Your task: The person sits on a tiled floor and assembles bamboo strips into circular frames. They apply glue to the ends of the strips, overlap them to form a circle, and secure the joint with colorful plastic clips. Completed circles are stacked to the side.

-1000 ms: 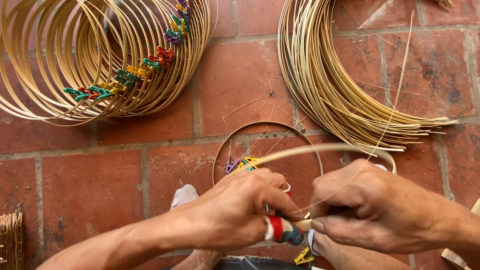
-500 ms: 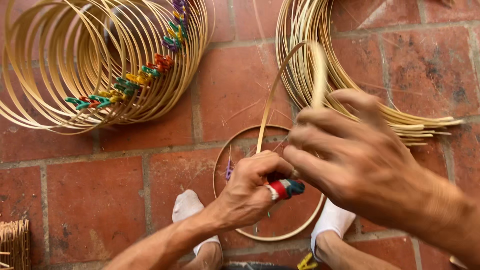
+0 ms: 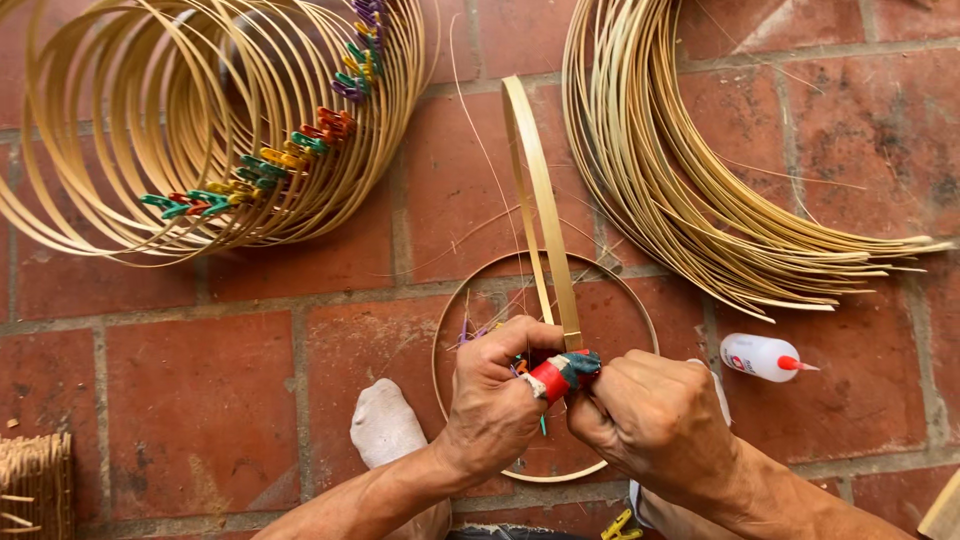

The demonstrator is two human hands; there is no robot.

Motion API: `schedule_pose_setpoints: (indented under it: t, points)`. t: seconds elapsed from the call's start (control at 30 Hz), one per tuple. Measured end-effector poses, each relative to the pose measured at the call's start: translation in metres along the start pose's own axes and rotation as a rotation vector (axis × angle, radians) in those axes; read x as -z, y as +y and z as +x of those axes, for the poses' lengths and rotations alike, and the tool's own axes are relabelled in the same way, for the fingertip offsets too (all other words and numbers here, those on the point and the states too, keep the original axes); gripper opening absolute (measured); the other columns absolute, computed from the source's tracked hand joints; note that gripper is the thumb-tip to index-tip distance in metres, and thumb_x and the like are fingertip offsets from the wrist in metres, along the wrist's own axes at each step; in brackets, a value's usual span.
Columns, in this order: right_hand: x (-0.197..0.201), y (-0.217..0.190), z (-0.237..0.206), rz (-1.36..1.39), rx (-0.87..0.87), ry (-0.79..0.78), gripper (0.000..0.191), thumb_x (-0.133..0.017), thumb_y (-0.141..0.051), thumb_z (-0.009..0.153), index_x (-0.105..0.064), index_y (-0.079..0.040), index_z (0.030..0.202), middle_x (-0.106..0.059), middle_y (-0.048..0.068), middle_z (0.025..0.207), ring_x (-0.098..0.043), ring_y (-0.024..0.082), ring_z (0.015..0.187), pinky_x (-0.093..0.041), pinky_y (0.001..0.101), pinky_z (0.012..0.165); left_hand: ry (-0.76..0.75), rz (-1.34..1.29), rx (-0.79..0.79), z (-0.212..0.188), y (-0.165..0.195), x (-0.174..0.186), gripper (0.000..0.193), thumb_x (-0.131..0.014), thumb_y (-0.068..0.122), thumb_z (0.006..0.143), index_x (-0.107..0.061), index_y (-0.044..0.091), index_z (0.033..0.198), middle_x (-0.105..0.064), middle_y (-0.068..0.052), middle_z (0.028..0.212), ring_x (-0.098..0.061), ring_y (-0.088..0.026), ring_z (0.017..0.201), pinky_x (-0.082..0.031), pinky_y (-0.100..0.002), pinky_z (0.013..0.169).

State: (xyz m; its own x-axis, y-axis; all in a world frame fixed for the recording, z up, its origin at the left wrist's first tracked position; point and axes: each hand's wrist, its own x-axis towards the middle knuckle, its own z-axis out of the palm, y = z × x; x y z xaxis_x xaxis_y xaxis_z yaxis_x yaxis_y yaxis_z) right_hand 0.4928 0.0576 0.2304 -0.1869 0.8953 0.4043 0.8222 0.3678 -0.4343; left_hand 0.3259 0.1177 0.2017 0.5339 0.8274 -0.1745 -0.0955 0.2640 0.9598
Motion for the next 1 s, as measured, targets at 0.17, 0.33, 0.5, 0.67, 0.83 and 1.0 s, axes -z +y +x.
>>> schedule_pose_setpoints:
  t: [0.17,0.33,0.5,0.67,0.83,1.0]
  points:
    - [0.005,-0.004,0.0,-0.022,0.01,0.009,0.027,-0.074,-0.003,0.068,-0.048,-0.007,0.061,-0.044,0.005,0.052,-0.048,0.022,0.044,-0.033,0.0403,0.039,-0.024,0.013,0.013,0.0,-0.002,-0.006,0.036,-0.076,0.009,0.087,-0.071,0.004,0.122,-0.062,0.003,0.087,-0.056,-0.005,0.078,-0.048,-0.023,0.065]
    - [0.008,0.007,-0.018,0.089,0.069,-0.021,0.025,-0.077,-0.005,0.074,-0.054,-0.007,0.066,-0.047,0.005,0.057,-0.049,0.022,0.046,-0.036,0.0393,0.041,-0.094,0.106,-0.134,-0.005,0.002,-0.008,0.032,-0.076,0.009,0.09,-0.073,0.004,0.122,-0.063,0.0,0.086,-0.057,-0.009,0.079,-0.05,-0.027,0.067]
    - [0.012,0.063,-0.092,0.382,-0.223,-0.35,0.018,-0.074,-0.022,0.082,-0.075,-0.004,0.089,-0.068,0.007,0.071,-0.066,0.023,0.061,-0.051,0.0378,0.053,-0.191,0.371,-0.409,-0.017,0.014,-0.003,0.031,-0.078,0.009,0.089,-0.072,0.007,0.12,-0.061,-0.002,0.081,-0.054,-0.015,0.078,-0.045,-0.032,0.072]
    - [-0.038,0.143,-0.213,-0.052,-1.118,-0.738,0.027,-0.071,-0.036,0.092,-0.081,-0.012,0.1,-0.077,0.009,0.086,-0.073,0.021,0.077,-0.056,0.0374,0.074,-0.214,0.384,-0.438,-0.022,0.016,0.001,0.03,-0.078,0.007,0.088,-0.071,0.007,0.118,-0.061,-0.001,0.082,-0.053,-0.014,0.078,-0.045,-0.032,0.072]
    - [-0.063,0.182,-0.298,-0.03,-1.364,0.128,0.055,-0.084,-0.032,0.084,-0.067,0.003,0.123,-0.072,0.02,0.098,-0.068,0.032,0.091,-0.055,0.0468,0.08,-0.125,-0.102,0.049,-0.015,0.007,0.007,0.032,-0.079,0.001,0.083,-0.075,0.001,0.115,-0.07,-0.001,0.087,-0.063,-0.01,0.075,-0.056,-0.026,0.063]
    - [-0.089,0.212,-0.289,0.059,-1.039,0.435,0.065,-0.087,-0.032,0.084,-0.059,0.003,0.132,-0.07,0.014,0.116,-0.066,0.025,0.105,-0.052,0.0394,0.092,-0.02,-0.149,0.113,-0.014,0.006,0.018,0.035,-0.08,-0.003,0.081,-0.075,-0.003,0.116,-0.071,-0.002,0.092,-0.067,-0.008,0.083,-0.062,-0.025,0.075]
